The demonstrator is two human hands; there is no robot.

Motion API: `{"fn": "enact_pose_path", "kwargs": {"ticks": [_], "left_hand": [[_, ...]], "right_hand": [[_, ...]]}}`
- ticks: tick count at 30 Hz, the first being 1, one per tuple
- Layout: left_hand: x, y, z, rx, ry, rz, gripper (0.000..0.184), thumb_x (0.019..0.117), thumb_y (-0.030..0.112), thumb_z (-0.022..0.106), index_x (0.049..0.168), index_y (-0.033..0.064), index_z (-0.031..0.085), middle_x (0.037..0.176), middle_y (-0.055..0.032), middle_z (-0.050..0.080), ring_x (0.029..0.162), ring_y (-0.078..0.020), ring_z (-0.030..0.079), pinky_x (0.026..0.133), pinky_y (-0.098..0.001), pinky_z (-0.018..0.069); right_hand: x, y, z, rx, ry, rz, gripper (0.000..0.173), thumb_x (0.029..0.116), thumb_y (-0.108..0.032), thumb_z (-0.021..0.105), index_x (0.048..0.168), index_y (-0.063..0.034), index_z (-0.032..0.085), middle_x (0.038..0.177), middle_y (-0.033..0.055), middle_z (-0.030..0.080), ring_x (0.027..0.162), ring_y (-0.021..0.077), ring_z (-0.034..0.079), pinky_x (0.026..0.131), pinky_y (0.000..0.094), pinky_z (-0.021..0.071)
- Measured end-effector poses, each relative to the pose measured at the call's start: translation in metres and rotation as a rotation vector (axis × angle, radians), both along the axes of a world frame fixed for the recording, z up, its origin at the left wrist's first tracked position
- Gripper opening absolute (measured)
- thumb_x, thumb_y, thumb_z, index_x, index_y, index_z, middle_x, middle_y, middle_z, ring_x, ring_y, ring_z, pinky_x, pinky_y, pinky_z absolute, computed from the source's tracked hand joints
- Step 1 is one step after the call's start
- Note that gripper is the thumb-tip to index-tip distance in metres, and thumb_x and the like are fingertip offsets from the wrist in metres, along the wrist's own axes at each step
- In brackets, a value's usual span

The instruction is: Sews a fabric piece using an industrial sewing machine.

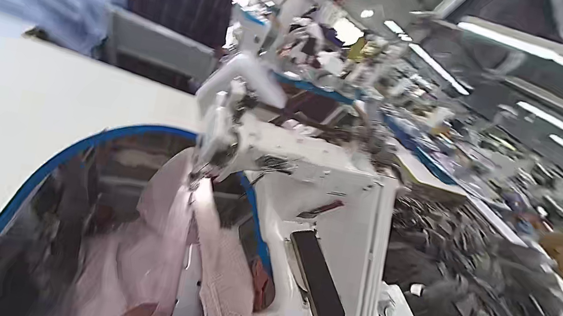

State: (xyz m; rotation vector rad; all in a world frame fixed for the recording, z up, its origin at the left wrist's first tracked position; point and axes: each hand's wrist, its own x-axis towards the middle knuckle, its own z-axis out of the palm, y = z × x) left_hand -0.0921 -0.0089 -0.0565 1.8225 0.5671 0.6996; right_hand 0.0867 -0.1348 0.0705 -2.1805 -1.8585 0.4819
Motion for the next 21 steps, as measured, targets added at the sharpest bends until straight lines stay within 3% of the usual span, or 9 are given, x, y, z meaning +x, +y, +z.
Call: {"fn": "enact_pose_path", "kwargs": {"ticks": [1,3,4,5,7,9,12,16,21], "left_hand": [[0.002,-0.008,-0.004,0.0,-0.022,0.047,0.029,0.1019,0.012,0.054,0.094,-0.0098,0.072,0.079,-0.0175,0.072,0.067,-0.0201,0.068,0.067,-0.0394,0.0561],[0.004,-0.017,-0.013,0.043,-0.068,0.105,0.032,0.1024,0.021,0.053,0.089,0.001,0.075,0.069,-0.0077,0.07,0.058,-0.0093,0.063,0.056,-0.0269,0.0521],[0.01,-0.015,-0.016,0.031,-0.112,0.099,0.033,0.1037,0.025,0.053,0.089,0.0046,0.074,0.062,-0.003,0.064,0.052,-0.0041,0.056,0.05,-0.0215,0.0461],[0.017,-0.011,-0.015,0.025,-0.143,0.084,0.033,0.1035,0.025,0.053,0.089,0.0052,0.075,0.059,-0.0017,0.061,0.048,-0.003,0.053,0.048,-0.0204,0.0426],[0.021,-0.01,-0.015,0.044,-0.112,0.085,0.026,0.0941,0.018,0.054,0.076,0.0069,0.068,0.052,-0.0019,0.054,0.044,-0.0069,0.05,0.044,-0.026,0.0379],[0.025,-0.006,-0.018,0.064,-0.096,0.129,0.025,0.0892,0.016,0.054,0.068,0.0074,0.064,0.049,-0.0031,0.053,0.043,-0.0102,0.051,0.043,-0.0305,0.0383],[0.036,0.009,-0.025,0.005,-0.162,0.135,0.03,0.0958,0.017,0.052,0.072,0.0059,0.066,0.052,-0.0034,0.056,0.044,-0.0094,0.053,0.044,-0.0296,0.04],[0.053,0.031,-0.025,-0.034,-0.199,0.106,0.031,0.0981,0.016,0.052,0.076,0.0027,0.068,0.052,-0.0063,0.056,0.043,-0.013,0.053,0.043,-0.0324,0.0399],[0.056,0.047,-0.013,0.099,-0.118,0.132,0.029,0.0983,0.018,0.051,0.085,0.0058,0.074,0.054,-0.0056,0.059,0.045,-0.0175,0.057,0.043,-0.0371,0.0436]], "right_hand": [[-0.022,-0.014,0.001,-0.053,-0.163,-0.038,0.02,0.0955,-0.01,0.06,0.09,0.0051,0.07,0.068,0.0193,0.067,0.06,0.037,0.07,0.054,0.0513,0.0545],[-0.04,-0.02,-0.001,-0.218,-0.218,-0.116,0.019,0.096,-0.007,0.058,0.099,0.0056,0.071,0.072,0.0226,0.069,0.066,0.044,0.071,0.058,0.0589,0.0548],[-0.043,-0.01,0.005,-0.249,-0.26,-0.121,0.018,0.097,-0.006,0.057,0.104,0.0052,0.07,0.071,0.0222,0.068,0.065,0.0439,0.07,0.057,0.0577,0.0541],[-0.05,0.0,0.008,-0.176,-0.328,-0.071,0.017,0.0925,-0.004,0.06,0.101,0.0048,0.071,0.066,0.0187,0.067,0.058,0.0387,0.069,0.05,0.0519,0.0536],[-0.076,0.018,-0.005,-0.12,-0.403,0.053,0.013,0.089,-0.003,0.061,0.093,0.0025,0.071,0.064,0.0124,0.064,0.052,0.0277,0.067,0.044,0.0399,0.0516],[-0.082,0.034,-0.02,-0.123,-0.473,0.099,0.01,0.0863,-0.005,0.063,0.088,0.0008,0.071,0.06,0.0113,0.062,0.049,0.0248,0.065,0.041,0.0358,0.049],[-0.067,0.051,-0.024,-0.103,-0.453,0.084,0.009,0.0855,-0.002,0.065,0.085,0.0018,0.073,0.071,0.0167,0.067,0.058,0.0307,0.069,0.044,0.0401,0.0521],[-0.05,0.06,-0.033,0.002,-0.451,0.094,0.011,0.0841,0.003,0.063,0.083,0.002,0.074,0.086,0.0188,0.073,0.068,0.0316,0.072,0.05,0.0388,0.0555],[-0.04,0.067,-0.032,0.093,-0.519,0.074,0.013,0.084,0.003,0.062,0.074,-0.0001,0.07,0.073,0.0156,0.069,0.061,0.0276,0.069,0.048,0.0351,0.0512]]}}
